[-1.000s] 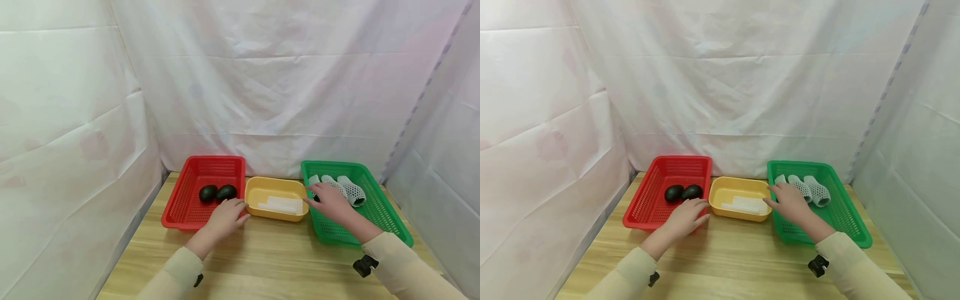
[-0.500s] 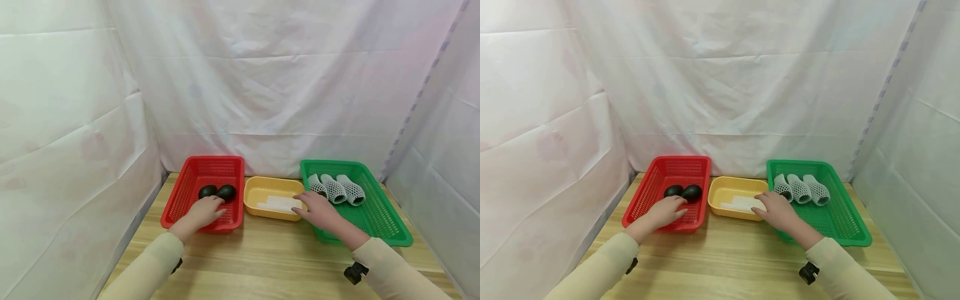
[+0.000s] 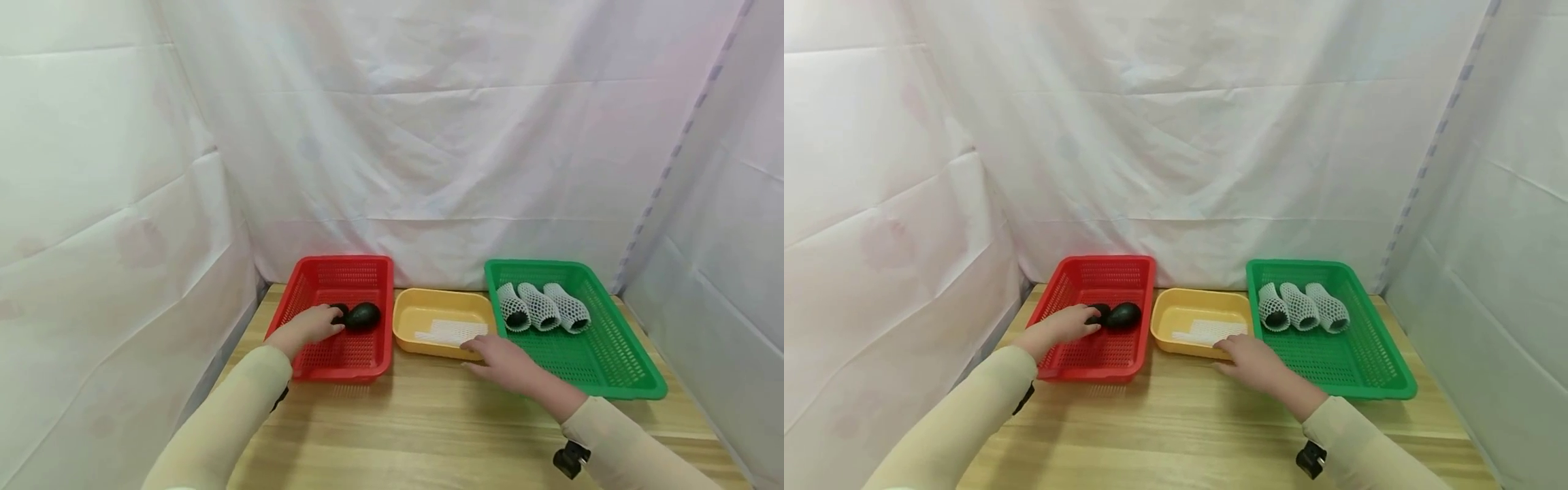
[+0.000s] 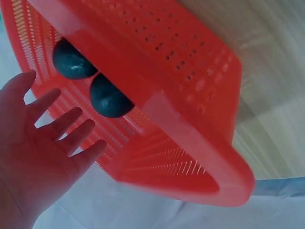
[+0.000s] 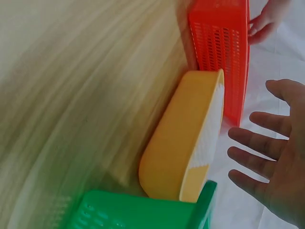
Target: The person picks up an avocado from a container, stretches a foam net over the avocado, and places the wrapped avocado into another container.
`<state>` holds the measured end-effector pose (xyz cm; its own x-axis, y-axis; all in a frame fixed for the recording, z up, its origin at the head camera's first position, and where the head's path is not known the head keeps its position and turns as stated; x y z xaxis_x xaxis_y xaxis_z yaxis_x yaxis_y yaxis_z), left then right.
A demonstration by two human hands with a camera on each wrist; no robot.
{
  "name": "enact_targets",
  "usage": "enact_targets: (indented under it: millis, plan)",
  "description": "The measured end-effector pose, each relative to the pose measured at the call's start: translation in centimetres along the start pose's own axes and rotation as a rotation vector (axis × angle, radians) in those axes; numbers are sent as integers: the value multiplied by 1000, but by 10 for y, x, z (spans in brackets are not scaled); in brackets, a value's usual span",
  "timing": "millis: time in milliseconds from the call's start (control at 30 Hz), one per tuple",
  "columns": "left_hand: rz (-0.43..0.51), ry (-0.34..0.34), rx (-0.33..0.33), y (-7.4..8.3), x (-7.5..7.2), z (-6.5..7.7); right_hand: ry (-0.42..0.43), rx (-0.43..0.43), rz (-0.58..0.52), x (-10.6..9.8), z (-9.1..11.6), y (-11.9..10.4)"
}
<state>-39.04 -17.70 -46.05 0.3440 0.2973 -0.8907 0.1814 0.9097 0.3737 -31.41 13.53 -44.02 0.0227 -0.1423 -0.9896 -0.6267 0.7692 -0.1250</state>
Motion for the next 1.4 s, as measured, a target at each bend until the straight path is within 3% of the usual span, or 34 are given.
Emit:
enact_targets:
  millis: [300,533,833,1000,1233,1400]
  plan:
    - [-41,-101,-12,-15,2,-24,-11,-84,28,9,0,-22]
    - [-128,-101,-36,-26,5,-36,-22,-92,39,15,1,-35]
    - [-45,-99,-78,-32,4,-47,-118,-93,-22,35,2,-46]
    - [12,-118,-125,-42,8,-55,-105,-118,-32,37,2,-53]
    - [-14,-132,-108,-47,13,-71,-107,-140,-33,41,3,-59]
    - [15,-144,-144,-54,19,-77,-136,-123,-47,49,2,-58]
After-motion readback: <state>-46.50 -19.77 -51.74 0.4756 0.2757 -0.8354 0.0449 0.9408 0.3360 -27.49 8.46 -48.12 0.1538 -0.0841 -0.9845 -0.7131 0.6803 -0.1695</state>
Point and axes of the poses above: each hand's wrist, its own z-axis away from the middle knuckle, its own x-axis out of the palm, y = z × x, the point moved 10 cm from there along -z, towards the middle knuckle, and after that the axes turned 10 degrees about z, right-handed, at the moved point
